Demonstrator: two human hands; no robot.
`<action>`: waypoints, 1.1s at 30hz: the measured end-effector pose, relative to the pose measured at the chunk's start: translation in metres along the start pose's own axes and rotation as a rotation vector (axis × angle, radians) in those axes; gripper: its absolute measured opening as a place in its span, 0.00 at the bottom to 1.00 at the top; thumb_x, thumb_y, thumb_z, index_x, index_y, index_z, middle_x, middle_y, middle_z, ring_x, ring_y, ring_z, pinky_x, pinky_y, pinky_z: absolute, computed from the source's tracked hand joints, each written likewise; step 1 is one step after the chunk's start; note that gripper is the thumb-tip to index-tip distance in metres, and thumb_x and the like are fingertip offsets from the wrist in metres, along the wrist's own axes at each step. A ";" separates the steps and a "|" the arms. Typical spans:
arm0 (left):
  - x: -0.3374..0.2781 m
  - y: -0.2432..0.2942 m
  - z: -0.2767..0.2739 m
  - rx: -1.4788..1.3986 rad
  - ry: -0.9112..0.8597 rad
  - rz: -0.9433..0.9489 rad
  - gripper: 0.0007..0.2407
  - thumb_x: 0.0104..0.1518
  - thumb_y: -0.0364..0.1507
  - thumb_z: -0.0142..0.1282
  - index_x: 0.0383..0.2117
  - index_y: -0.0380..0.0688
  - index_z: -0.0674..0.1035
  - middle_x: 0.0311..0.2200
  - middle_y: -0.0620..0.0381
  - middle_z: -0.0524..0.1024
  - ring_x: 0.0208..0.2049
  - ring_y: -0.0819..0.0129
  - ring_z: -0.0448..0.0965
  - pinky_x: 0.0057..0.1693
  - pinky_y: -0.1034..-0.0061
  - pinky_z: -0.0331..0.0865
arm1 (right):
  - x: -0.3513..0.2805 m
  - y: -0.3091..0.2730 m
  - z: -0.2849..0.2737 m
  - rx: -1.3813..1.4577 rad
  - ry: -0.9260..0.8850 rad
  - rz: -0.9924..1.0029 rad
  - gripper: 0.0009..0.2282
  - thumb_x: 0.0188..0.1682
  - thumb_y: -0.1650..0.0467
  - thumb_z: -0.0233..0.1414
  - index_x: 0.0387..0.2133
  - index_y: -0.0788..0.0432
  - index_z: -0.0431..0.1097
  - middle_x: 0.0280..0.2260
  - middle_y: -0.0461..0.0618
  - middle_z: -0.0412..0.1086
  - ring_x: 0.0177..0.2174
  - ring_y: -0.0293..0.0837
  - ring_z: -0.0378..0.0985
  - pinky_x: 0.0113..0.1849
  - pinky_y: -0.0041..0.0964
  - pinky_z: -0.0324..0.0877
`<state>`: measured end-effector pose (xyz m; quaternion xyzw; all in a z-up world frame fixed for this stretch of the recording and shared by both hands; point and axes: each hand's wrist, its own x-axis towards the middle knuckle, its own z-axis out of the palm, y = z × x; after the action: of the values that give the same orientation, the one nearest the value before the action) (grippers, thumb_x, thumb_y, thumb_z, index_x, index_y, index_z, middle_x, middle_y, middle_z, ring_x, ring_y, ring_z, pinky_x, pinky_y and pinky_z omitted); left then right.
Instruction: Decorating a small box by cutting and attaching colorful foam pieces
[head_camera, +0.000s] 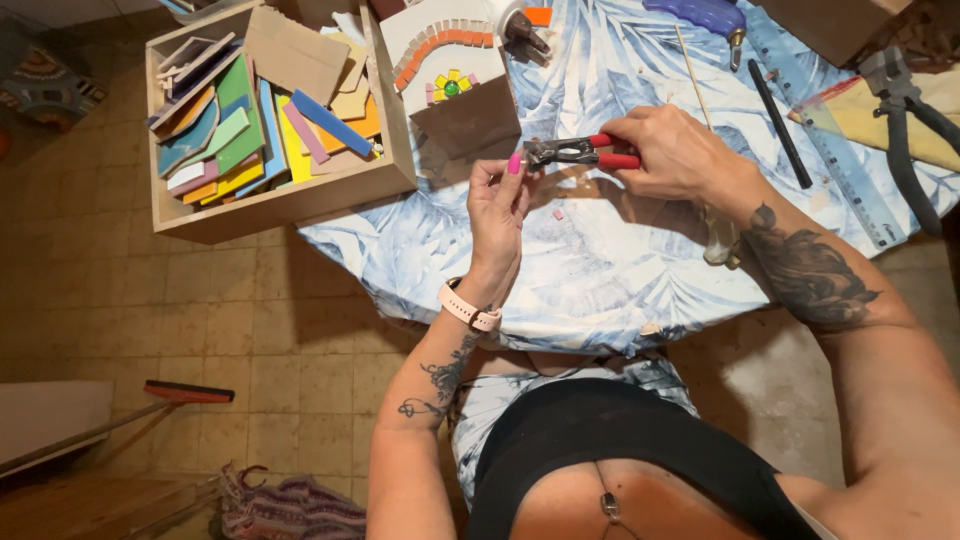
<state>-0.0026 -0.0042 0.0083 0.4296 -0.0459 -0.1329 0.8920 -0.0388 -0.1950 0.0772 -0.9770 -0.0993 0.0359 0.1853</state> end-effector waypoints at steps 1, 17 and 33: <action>0.001 -0.001 -0.001 0.000 0.000 0.001 0.04 0.50 0.26 0.50 0.24 0.46 0.68 0.20 0.58 0.71 0.19 0.82 0.68 0.23 0.94 0.59 | 0.001 0.000 0.000 0.000 0.000 -0.001 0.15 0.38 0.68 0.43 0.38 0.63 0.64 0.27 0.58 0.66 0.21 0.50 0.68 0.25 0.39 0.66; 0.000 -0.001 0.000 -0.185 0.008 -0.106 0.06 0.54 0.30 0.46 0.27 0.42 0.66 0.31 0.51 0.73 0.35 0.64 0.75 0.45 0.72 0.69 | -0.003 0.012 0.013 0.124 0.084 0.069 0.14 0.32 0.67 0.49 0.33 0.59 0.68 0.27 0.61 0.67 0.28 0.62 0.71 0.29 0.51 0.67; 0.004 -0.009 -0.011 -0.361 -0.246 -0.337 0.18 0.59 0.36 0.37 0.48 0.33 0.63 0.47 0.39 0.63 0.48 0.54 0.66 0.54 0.62 0.60 | -0.005 0.012 0.013 -0.295 0.128 -0.019 0.14 0.30 0.63 0.49 0.30 0.54 0.64 0.23 0.53 0.65 0.27 0.56 0.72 0.30 0.48 0.67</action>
<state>0.0017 -0.0026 -0.0062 0.2459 -0.0576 -0.3367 0.9071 -0.0427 -0.2019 0.0605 -0.9929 -0.1007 -0.0433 0.0459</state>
